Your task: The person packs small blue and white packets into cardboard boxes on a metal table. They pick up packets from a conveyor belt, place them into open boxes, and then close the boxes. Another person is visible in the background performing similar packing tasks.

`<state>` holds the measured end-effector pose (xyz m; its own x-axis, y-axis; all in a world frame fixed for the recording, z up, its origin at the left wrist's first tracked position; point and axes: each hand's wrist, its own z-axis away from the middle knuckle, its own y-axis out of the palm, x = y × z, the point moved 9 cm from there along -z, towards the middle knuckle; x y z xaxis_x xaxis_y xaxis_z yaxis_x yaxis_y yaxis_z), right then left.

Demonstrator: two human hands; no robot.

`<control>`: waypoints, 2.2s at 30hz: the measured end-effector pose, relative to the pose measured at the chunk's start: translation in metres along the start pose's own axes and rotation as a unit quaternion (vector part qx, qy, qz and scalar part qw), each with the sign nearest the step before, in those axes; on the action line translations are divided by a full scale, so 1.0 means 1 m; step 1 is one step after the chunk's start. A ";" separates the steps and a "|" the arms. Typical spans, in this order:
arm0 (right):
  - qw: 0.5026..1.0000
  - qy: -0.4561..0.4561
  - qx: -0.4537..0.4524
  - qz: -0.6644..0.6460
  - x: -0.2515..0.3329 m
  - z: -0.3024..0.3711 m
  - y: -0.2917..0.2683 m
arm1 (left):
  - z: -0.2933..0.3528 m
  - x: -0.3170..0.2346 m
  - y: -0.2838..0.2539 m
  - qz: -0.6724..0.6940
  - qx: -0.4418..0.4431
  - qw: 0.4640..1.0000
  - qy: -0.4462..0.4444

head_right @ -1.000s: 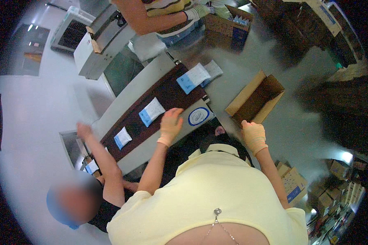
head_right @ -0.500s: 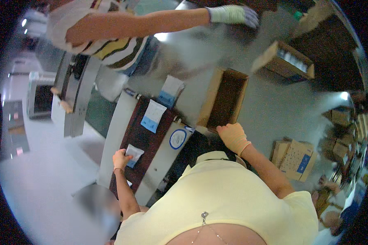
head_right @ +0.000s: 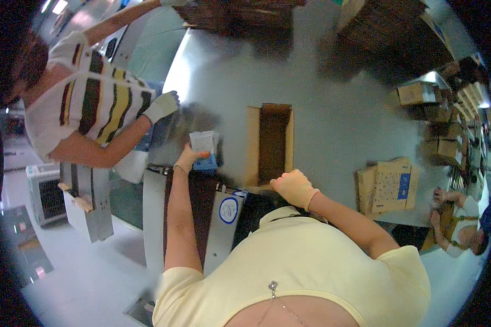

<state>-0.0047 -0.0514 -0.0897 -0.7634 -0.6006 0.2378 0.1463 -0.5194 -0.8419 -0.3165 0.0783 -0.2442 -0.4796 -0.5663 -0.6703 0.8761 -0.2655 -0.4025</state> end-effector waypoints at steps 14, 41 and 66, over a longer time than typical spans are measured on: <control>0.999 -0.017 -0.035 0.004 -0.011 0.007 0.004 | 0.068 -0.138 0.123 -0.542 -0.088 0.810 0.206; 0.989 0.039 -0.137 -0.037 0.000 0.000 0.022 | 0.158 -0.217 0.169 -0.465 0.044 0.823 0.322; 0.998 0.028 -0.058 0.002 0.017 0.002 0.017 | 0.316 0.098 -0.032 -0.181 -0.398 0.897 0.056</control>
<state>-0.0145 -0.0715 -0.0987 -0.7979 -0.5655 0.2088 0.0784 -0.4408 -0.8942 -0.3762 -0.2152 -0.1003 -0.7668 -0.4620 -0.4456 0.3692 0.2504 -0.8950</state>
